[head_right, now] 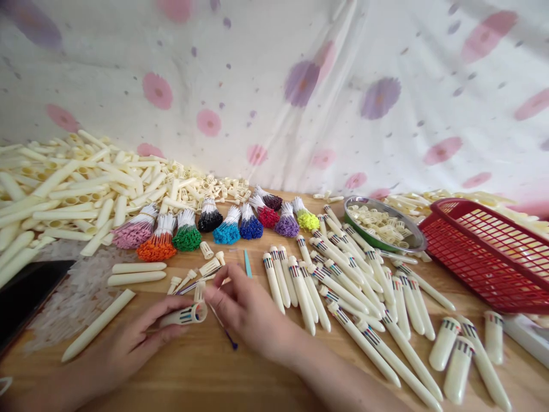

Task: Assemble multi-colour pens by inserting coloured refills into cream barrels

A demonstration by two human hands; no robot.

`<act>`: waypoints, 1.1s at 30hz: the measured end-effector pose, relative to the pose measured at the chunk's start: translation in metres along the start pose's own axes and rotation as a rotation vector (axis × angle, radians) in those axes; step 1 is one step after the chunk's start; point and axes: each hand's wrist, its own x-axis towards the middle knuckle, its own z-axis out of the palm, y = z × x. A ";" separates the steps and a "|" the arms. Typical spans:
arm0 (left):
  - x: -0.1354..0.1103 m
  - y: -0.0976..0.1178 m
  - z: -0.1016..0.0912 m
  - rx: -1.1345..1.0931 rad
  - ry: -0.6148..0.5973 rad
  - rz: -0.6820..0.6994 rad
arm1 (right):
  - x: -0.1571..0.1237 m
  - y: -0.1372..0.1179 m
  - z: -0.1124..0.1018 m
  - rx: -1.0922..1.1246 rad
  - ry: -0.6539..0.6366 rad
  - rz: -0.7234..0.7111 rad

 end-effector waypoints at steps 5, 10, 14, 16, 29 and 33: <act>-0.001 -0.006 -0.003 -0.004 0.061 0.073 | 0.014 0.024 -0.017 -1.067 0.298 0.116; 0.006 -0.002 -0.009 -0.092 0.023 0.287 | 0.022 0.038 -0.006 -1.409 0.163 0.160; 0.007 -0.006 -0.011 -0.150 0.015 0.310 | 0.022 0.035 -0.010 -1.358 0.170 0.185; 0.007 -0.009 -0.010 -0.165 0.012 0.321 | 0.019 0.029 -0.020 -1.239 0.234 0.203; 0.011 -0.003 -0.010 -0.129 0.144 0.237 | 0.006 0.014 -0.050 -1.245 0.398 0.153; 0.008 -0.007 -0.009 -0.073 0.134 0.125 | 0.002 0.006 -0.054 -1.167 0.568 0.097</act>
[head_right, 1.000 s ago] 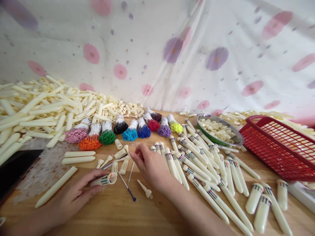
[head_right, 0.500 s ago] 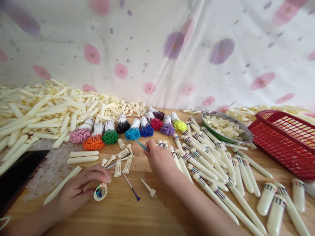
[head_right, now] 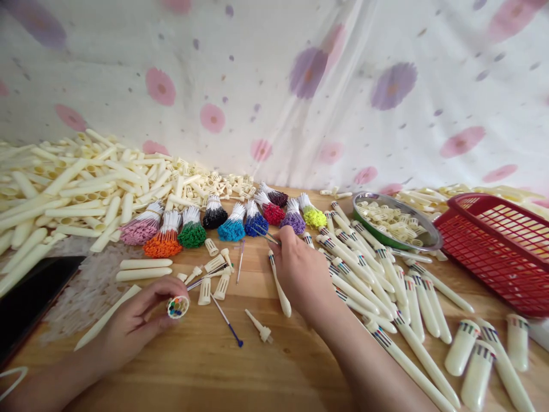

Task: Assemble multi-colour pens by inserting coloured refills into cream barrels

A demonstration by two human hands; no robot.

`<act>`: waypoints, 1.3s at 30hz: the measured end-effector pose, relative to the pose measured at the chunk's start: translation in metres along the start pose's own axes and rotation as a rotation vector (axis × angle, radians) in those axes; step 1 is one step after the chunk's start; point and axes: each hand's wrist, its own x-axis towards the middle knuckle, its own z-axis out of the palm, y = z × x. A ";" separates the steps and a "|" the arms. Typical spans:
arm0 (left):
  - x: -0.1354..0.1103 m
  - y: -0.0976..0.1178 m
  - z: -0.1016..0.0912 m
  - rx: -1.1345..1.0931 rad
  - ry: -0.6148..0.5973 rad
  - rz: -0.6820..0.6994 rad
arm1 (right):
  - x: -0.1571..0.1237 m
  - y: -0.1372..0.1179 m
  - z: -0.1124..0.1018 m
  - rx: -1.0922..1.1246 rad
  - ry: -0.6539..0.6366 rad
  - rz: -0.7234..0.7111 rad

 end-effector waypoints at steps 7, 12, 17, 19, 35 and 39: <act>-0.005 -0.003 0.000 0.137 0.014 -0.032 | -0.008 -0.011 -0.024 0.360 0.057 -0.245; -0.002 0.002 -0.001 0.098 0.045 0.051 | -0.026 -0.029 -0.038 0.480 -0.028 -0.484; -0.001 0.005 0.000 0.091 0.093 0.077 | -0.040 -0.042 -0.038 0.499 -0.075 -0.617; -0.001 0.006 0.000 0.111 0.097 0.084 | -0.042 -0.044 -0.035 0.474 -0.084 -0.646; -0.004 0.003 0.003 0.226 0.026 0.053 | -0.042 -0.046 -0.028 0.282 -0.111 -0.681; -0.003 0.003 0.004 0.228 0.043 0.074 | -0.041 -0.047 -0.028 0.281 -0.108 -0.686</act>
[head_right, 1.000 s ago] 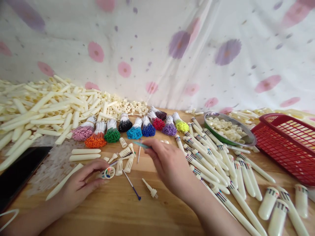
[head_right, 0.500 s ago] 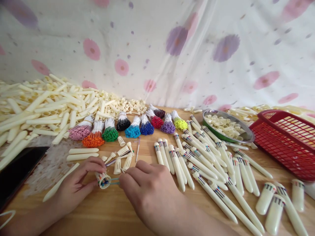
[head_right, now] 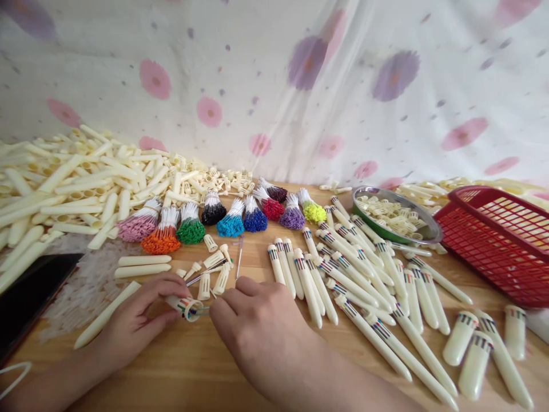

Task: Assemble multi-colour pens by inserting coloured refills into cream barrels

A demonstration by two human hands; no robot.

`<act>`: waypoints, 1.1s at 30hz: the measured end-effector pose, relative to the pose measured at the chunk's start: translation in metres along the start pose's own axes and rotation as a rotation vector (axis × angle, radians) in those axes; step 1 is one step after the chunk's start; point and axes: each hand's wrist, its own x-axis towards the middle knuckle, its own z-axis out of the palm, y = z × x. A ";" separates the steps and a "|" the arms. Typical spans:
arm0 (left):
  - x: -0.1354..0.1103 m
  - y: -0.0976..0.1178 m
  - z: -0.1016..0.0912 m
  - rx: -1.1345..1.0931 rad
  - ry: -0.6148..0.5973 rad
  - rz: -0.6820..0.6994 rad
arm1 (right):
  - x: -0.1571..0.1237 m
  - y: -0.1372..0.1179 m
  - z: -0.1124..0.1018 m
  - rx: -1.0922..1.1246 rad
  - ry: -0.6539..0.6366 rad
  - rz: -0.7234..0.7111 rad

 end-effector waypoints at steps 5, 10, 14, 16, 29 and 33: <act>0.000 0.000 0.000 0.000 -0.020 -0.008 | 0.001 0.000 0.001 0.006 0.006 0.013; 0.000 0.002 0.000 -0.024 -0.039 -0.052 | 0.000 0.006 0.000 0.015 0.044 0.008; 0.000 0.004 -0.001 -0.067 -0.104 -0.084 | 0.001 0.012 -0.003 0.058 0.026 0.036; 0.000 0.004 -0.001 -0.090 -0.107 -0.094 | 0.002 0.014 -0.004 0.086 0.008 0.044; -0.005 0.004 -0.001 -0.364 -0.290 -0.260 | 0.005 0.014 -0.005 0.152 0.083 -0.131; -0.004 0.003 -0.001 -0.299 -0.222 -0.265 | 0.004 0.013 -0.006 0.123 0.067 -0.113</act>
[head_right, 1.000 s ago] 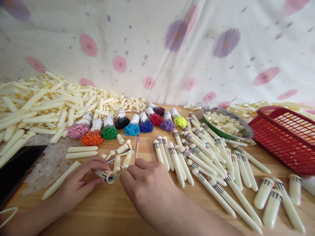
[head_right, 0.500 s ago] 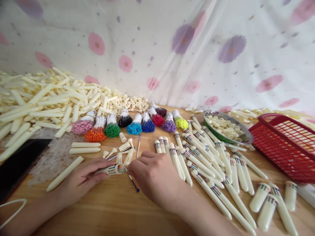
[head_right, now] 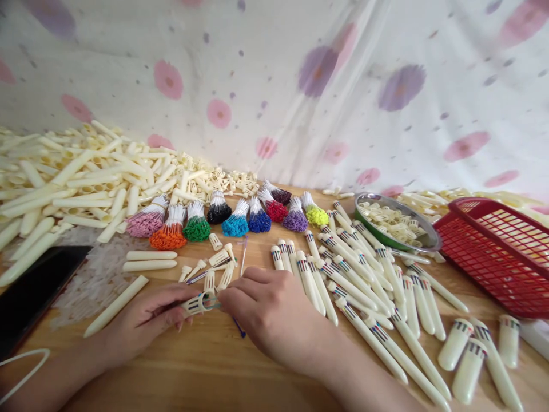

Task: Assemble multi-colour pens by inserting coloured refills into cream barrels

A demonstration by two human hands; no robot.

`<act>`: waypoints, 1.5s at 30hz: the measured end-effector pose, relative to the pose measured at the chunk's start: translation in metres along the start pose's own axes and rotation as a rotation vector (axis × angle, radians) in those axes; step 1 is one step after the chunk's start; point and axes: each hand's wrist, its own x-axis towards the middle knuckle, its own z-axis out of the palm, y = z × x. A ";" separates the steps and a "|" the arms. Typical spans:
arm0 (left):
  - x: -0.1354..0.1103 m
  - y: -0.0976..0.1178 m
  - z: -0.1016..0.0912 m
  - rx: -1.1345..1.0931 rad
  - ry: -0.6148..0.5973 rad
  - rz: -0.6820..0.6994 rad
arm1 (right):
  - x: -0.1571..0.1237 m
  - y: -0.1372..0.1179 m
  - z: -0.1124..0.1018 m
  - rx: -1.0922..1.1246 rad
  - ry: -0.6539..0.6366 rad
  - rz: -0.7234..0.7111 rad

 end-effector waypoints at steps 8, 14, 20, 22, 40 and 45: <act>0.002 -0.005 0.005 -0.183 0.097 -0.034 | -0.004 0.007 -0.004 -0.035 0.008 0.049; 0.006 -0.007 -0.001 -0.179 0.029 0.118 | -0.003 -0.004 -0.011 -0.074 -0.001 -0.018; 0.012 0.002 -0.004 -0.221 0.006 0.238 | -0.003 -0.014 -0.014 -0.163 -0.001 -0.064; 0.012 0.003 -0.004 -0.213 0.000 0.250 | -0.002 -0.015 -0.013 -0.169 0.001 -0.069; 0.008 0.003 -0.003 -0.207 -0.006 0.164 | -0.002 -0.019 -0.009 -0.096 -0.099 -0.055; 0.008 0.000 -0.004 -0.173 0.015 0.196 | -0.002 -0.007 -0.009 0.000 0.098 0.039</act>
